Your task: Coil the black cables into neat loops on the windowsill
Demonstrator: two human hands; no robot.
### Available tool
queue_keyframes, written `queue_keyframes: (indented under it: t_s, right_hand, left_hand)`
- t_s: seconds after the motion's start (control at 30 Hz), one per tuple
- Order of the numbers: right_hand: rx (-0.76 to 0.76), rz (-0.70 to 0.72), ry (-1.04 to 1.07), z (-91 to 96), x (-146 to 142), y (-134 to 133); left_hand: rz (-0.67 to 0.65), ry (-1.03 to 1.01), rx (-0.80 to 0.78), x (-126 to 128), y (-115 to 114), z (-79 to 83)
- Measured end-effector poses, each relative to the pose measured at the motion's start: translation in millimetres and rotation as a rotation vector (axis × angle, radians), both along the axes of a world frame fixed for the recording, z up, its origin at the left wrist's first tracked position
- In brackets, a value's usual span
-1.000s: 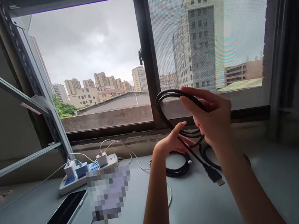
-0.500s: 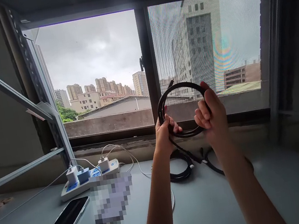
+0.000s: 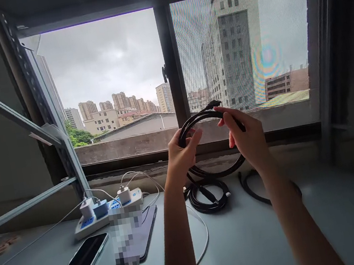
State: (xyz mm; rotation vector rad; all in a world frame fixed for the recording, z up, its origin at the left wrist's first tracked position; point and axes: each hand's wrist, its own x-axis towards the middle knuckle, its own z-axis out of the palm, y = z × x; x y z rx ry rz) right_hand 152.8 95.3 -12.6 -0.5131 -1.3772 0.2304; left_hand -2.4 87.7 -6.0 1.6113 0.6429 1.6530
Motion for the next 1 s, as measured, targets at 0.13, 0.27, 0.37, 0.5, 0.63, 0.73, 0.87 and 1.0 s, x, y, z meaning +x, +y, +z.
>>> queue_keyframes:
  t_s: [0.13,0.27,0.37,0.5,0.63,0.73,0.87,1.0]
  right_hand:
    - [0.033,-0.007,-0.049,-0.5,7.2,1.9]
    - [0.083,-0.092,-0.094,-1.8,10.6,6.5]
    - [0.140,-0.140,-0.073,-1.9,9.6,8.2]
    - [0.144,-0.191,-0.068,-1.7,6.6,6.2]
    - [0.144,-0.231,-0.089,-2.0,4.7,5.9]
    - [0.142,-0.236,-0.106,-3.1,3.8,9.3]
    - [0.129,-0.262,-0.148,-4.4,4.4,13.5]
    - [0.140,-0.257,-0.168,-4.2,6.5,13.9]
  left_hand:
    - [0.046,0.028,-0.057,6.7,-5.3,2.3]
    - [0.036,0.015,-0.206,18.5,-6.4,3.0]
    - [0.075,-0.057,-0.237,24.3,-7.6,4.8]
    - [-0.095,-0.047,-0.353,18.1,-11.0,9.2]
    - [-0.458,0.020,-0.435,3.2,-12.4,12.2]
    - [-0.553,0.001,-0.474,-2.9,-10.9,12.6]
    - [-0.589,0.006,-0.476,-3.5,-8.7,12.3]
    - [-0.576,0.027,-0.478,-1.4,-7.4,11.0]
